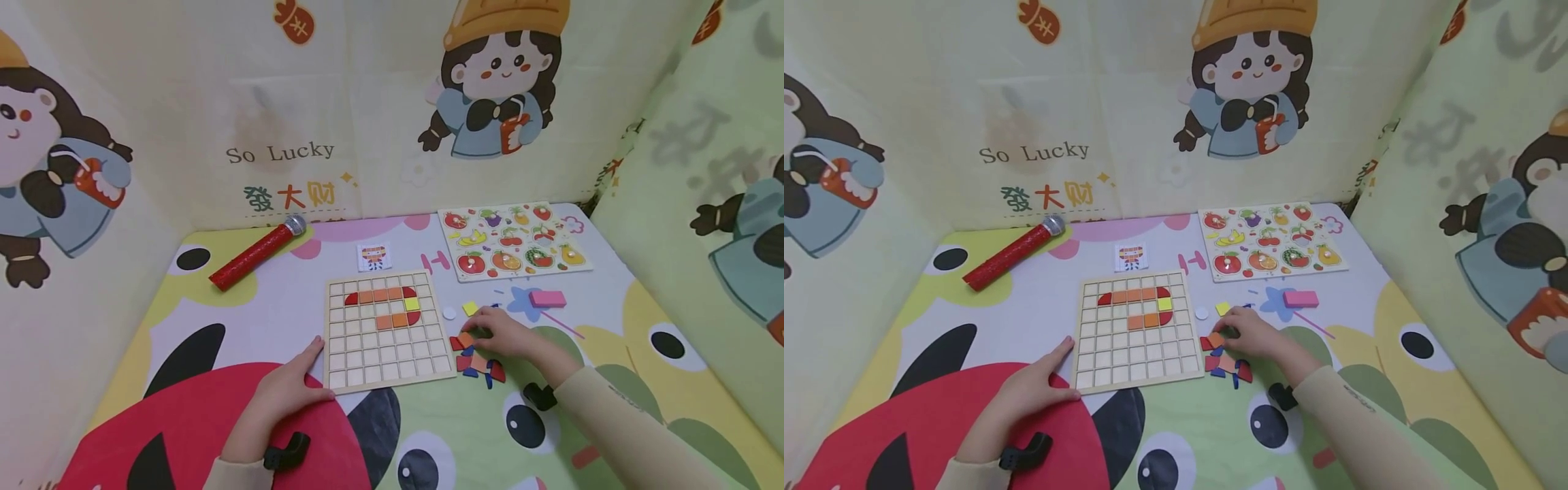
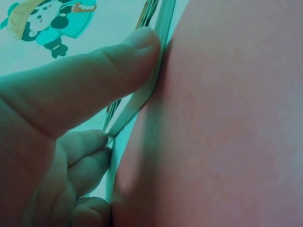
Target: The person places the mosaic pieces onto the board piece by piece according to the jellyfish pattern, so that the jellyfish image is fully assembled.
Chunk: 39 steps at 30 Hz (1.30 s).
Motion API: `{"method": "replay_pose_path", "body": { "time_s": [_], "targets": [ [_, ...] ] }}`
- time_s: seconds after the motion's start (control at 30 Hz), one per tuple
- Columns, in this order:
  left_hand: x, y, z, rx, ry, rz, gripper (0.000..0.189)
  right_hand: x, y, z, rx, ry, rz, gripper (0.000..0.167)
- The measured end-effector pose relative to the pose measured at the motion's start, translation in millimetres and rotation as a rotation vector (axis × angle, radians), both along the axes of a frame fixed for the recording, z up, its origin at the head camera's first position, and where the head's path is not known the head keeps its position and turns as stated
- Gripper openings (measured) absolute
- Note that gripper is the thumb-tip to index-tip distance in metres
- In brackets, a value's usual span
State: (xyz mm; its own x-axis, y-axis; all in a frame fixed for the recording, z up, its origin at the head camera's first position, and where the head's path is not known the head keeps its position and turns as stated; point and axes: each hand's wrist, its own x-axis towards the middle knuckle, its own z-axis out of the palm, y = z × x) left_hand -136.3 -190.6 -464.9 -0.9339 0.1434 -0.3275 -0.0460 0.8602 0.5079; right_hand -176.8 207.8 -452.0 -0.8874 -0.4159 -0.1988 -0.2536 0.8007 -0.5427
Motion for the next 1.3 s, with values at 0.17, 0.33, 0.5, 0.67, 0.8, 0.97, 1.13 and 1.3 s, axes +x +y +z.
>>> {"method": "replay_pose_path", "body": {
  "time_s": [0.17, 0.33, 0.5, 0.67, 0.8, 0.97, 1.13, 1.3],
  "targets": [
    [-0.4, 1.7, -0.3, 0.015, -0.004, -0.004, 0.115, 1.0, -8.3, 5.8, -0.062, -0.048, -0.116, 0.024],
    [-0.7, -0.2, 0.9, 0.014, 0.007, -0.004, 0.115, -5.9, -54.4, 17.7, -0.209, -0.116, -0.193, 0.028],
    [-0.7, -2.1, 0.3, 0.009, 0.016, -0.01, 0.114, -18.8, -108.8, 20.5, -0.331, -0.076, -0.177, 0.025],
    [0.3, -1.4, 0.6, 0.016, 0.007, -0.011, 0.115, -26.2, -139.1, 17.5, -0.398, -0.082, -0.255, 0.026],
    [0.5, -1.2, 1.5, 0.012, 0.007, -0.011, 0.115, -28.1, -150.4, 13.1, -0.374, -0.075, -0.274, 0.028],
    [-1.3, -0.6, 2.2, 0.013, 0.004, -0.019, 0.115, -26.9, -159.0, 5.8, -0.33, -0.062, -0.283, 0.027],
    [-1.7, -0.2, 1.1, 0.014, 0.006, -0.019, 0.114, -25.5, -169.6, 4.2, -0.263, -0.025, -0.292, 0.022],
    [-0.9, -1.2, 0.8, 0.012, 0.009, -0.016, 0.114, -26.0, -175.8, 2.6, -0.174, 0.067, -0.265, 0.022]
  ]
}}
